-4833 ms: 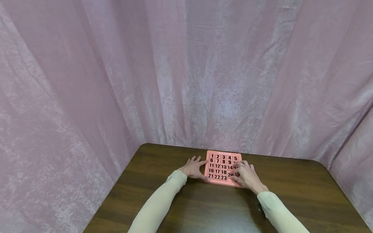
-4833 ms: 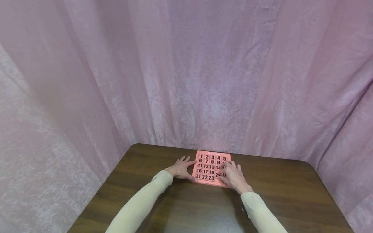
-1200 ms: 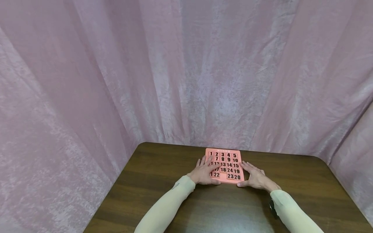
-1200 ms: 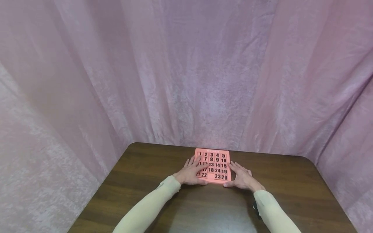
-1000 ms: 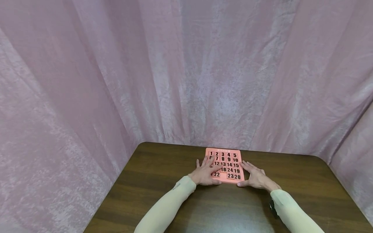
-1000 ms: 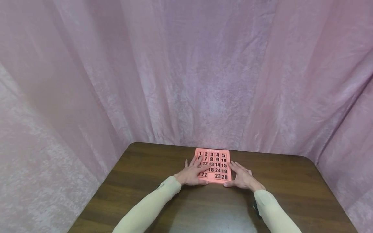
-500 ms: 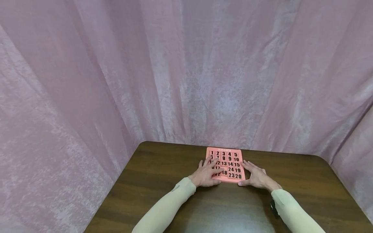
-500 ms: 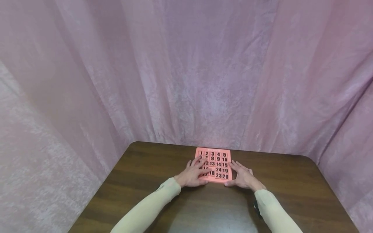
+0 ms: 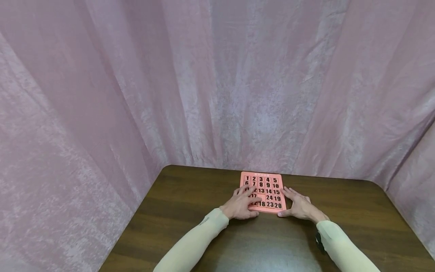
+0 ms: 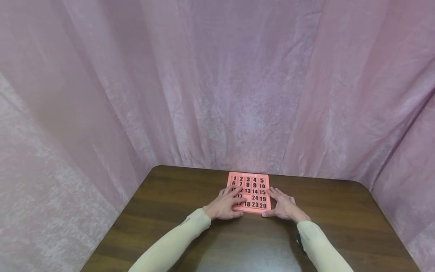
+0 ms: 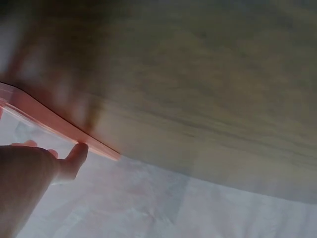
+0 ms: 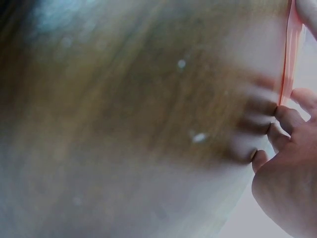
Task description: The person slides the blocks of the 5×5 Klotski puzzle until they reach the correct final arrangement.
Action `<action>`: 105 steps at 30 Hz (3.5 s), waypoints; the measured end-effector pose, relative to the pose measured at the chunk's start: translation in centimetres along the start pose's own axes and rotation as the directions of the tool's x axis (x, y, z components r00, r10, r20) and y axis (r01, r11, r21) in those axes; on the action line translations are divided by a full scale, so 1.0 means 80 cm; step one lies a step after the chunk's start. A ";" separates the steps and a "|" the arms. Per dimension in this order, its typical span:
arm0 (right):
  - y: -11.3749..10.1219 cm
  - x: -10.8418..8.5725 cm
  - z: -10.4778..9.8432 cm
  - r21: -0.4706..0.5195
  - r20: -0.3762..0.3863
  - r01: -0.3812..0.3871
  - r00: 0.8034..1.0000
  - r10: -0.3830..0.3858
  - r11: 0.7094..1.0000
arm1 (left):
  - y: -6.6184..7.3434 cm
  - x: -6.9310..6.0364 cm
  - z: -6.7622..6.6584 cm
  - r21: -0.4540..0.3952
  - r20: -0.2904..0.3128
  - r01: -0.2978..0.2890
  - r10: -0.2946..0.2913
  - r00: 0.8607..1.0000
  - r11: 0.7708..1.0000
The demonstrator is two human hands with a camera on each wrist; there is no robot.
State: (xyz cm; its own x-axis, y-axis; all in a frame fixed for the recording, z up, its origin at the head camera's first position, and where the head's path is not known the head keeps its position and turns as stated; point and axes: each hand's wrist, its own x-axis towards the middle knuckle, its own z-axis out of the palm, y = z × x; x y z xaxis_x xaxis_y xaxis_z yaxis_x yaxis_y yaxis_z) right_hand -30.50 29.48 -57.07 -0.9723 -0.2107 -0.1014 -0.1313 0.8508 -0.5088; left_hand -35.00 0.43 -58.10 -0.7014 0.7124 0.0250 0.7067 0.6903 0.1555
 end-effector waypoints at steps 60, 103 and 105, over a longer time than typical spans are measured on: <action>0.001 -0.002 0.000 0.012 -0.001 0.012 1.000 -0.012 1.000 | 0.042 0.026 0.011 0.162 0.020 0.071 -0.075 0.997 0.984; 0.000 -0.002 0.002 0.015 -0.003 0.003 1.000 -0.003 1.000 | 0.024 0.010 0.005 0.092 -0.083 0.001 0.007 0.997 0.996; 0.000 -0.003 0.002 0.015 -0.001 0.002 1.000 -0.002 1.000 | 0.026 0.008 0.004 0.092 -0.092 -0.045 0.054 0.994 0.995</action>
State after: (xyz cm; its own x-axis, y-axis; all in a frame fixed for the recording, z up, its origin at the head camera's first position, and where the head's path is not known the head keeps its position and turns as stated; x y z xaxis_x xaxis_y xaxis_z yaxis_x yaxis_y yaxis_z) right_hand -30.22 29.48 -57.18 -0.9723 -0.2115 -0.0998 -0.1299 0.8433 -0.5216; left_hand -33.95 2.34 -58.10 -0.6681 0.7337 0.1241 0.7432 0.6662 0.0628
